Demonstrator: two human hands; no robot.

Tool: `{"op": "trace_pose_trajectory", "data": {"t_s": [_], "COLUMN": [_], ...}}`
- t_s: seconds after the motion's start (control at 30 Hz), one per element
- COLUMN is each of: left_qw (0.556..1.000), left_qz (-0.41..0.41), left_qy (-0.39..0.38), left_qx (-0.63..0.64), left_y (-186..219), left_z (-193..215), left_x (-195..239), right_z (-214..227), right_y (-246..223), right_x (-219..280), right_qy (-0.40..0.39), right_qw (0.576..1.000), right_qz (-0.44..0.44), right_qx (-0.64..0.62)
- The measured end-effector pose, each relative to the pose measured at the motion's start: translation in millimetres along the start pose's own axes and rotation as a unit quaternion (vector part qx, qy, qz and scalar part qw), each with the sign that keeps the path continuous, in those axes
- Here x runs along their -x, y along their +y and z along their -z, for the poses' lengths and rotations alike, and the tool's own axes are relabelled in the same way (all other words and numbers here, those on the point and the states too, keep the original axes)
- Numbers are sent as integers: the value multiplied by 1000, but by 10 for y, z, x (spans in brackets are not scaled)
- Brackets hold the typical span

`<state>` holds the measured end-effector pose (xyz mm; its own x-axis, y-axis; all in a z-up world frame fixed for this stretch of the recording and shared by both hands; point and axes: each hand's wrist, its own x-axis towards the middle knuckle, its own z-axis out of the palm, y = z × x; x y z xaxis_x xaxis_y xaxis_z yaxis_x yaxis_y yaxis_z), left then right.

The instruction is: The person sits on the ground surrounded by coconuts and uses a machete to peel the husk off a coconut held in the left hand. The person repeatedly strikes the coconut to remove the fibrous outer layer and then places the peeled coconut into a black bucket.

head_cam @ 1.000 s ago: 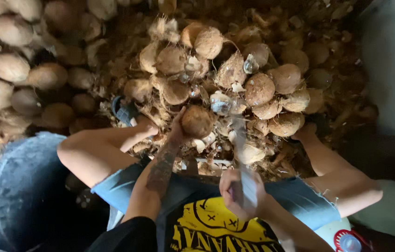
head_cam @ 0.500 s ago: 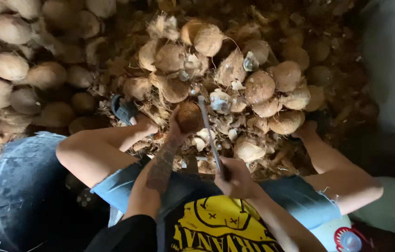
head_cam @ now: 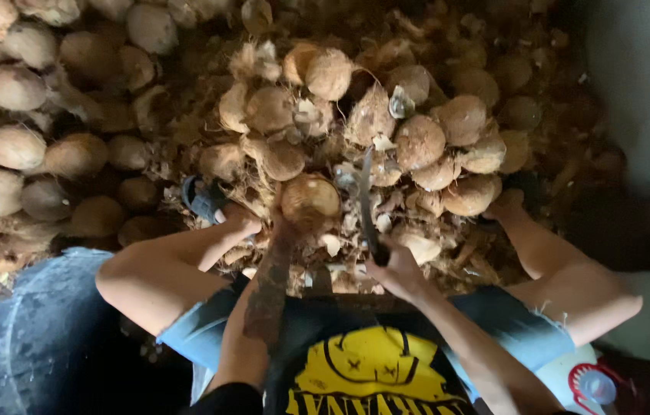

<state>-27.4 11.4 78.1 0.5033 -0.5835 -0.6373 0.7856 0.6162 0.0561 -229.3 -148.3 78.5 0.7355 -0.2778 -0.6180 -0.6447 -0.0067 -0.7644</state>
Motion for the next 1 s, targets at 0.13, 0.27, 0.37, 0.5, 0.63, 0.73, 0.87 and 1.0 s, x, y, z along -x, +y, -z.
{"op": "trace_pose_trajectory", "data": {"t_s": [0.13, 0.27, 0.37, 0.5, 0.63, 0.73, 0.87, 1.0], "left_qw": [997, 999, 997, 992, 982, 998, 987, 980], "left_qz": [-28, -21, -56, -129, -35, 3, -38, -24], "left_qy": [-63, 32, 43, -7, -171, -48, 135, 187], "left_qx": [-27, -7, -20, -9, 70, 31, -85, -70], "left_y": [34, 35, 25, 27, 264, 289, 94, 94], "left_z": [221, 363, 319, -606, -663, -177, 184, -87], "left_x": [-17, -243, -270, 228, 209, 31, -231, -145], "right_z": [156, 155, -79, -43, 35, 62, -9, -157], "right_y": [-581, -575, -542, -570, -580, -521, -584, -71], "right_x": [366, 410, 392, 325, 286, 406, 391, 58], "right_qy": [-115, -197, -161, -117, -17, 12, 199, 71], "right_qw": [959, 956, 987, 959, 999, 980, 789, 868], "right_qz": [169, 106, -15, -111, -49, 194, 577, 488], "right_qx": [-198, -191, 15, 232, 0, -40, -69, 57]}}
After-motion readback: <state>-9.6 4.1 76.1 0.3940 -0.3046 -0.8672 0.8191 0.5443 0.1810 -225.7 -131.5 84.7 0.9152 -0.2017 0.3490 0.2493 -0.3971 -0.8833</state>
